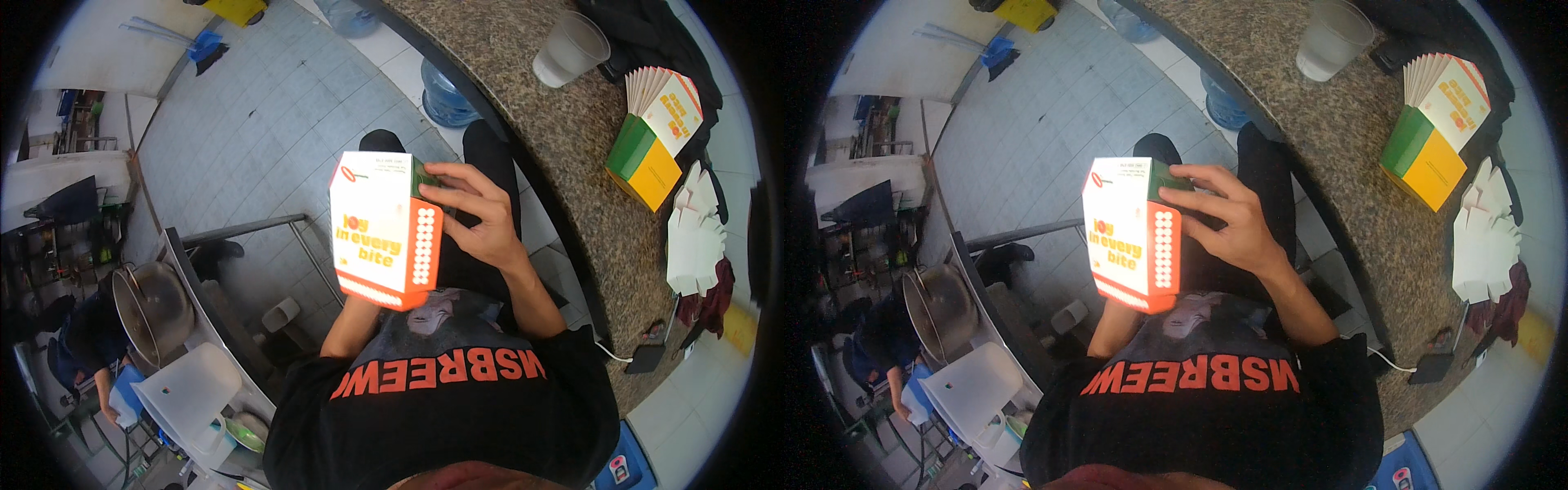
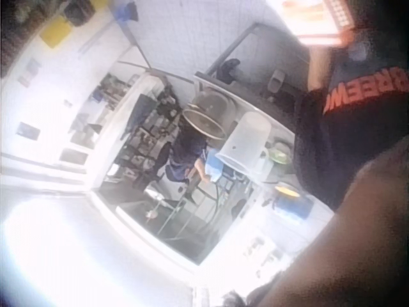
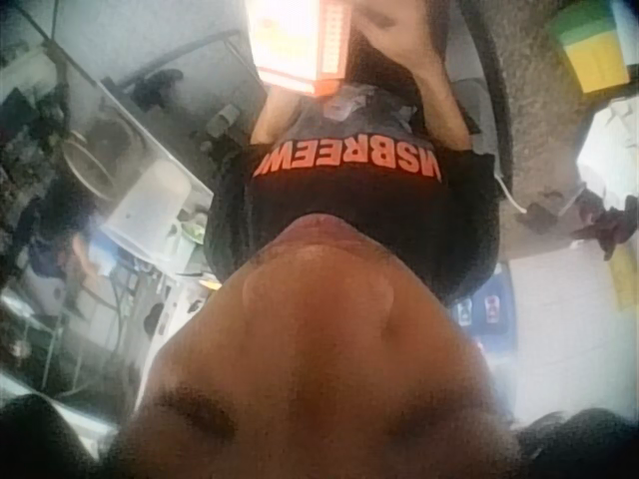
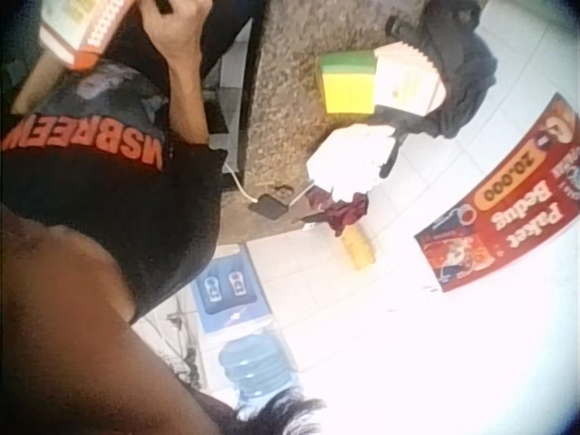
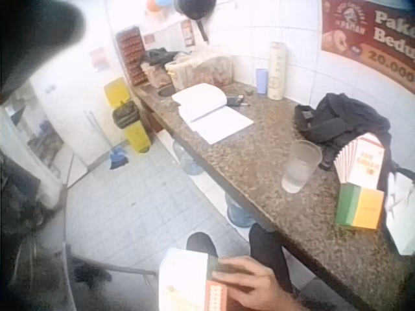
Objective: The person assembles small paper boxes by folding and tucking flaps into slots. They repeatedly pick up flat paper pieces, fold them into box shapes, and place the finished boxes into a stack on the counter.
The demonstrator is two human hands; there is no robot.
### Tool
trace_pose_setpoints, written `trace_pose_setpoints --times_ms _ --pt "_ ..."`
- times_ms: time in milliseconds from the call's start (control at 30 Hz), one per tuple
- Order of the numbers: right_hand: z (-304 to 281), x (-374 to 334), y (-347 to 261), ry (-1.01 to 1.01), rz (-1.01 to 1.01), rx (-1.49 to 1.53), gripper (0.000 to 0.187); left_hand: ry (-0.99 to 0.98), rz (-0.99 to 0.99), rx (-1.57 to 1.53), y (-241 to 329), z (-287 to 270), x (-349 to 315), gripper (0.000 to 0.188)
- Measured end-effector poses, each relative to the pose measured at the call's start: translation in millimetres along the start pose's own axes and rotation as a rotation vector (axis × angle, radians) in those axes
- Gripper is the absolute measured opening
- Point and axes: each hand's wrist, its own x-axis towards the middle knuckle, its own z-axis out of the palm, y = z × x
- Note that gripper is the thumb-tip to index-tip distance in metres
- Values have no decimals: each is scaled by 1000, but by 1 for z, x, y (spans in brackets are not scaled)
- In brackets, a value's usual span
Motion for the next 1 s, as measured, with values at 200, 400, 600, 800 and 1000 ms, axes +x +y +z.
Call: trace_pose_setpoints --times_ms 200,400,600,800,1000 --pt "14 -26 31 107 212 89 37 45 377 394 -18 18 -17 46" --pt "44 -50 67 132 596 267 18 -140 -31 208 -5 25 -35 40" --pt "54 -58 77 61 673 294 14 29 -179 19 -18 25 -43 21" --pt "51 -92 91 -98 877 193 30 42 -401 -158 -30 41 -68 11" --pt "50 -124 84 -163 899 136 23 -122 -566 -311 -40 44 -96 15"
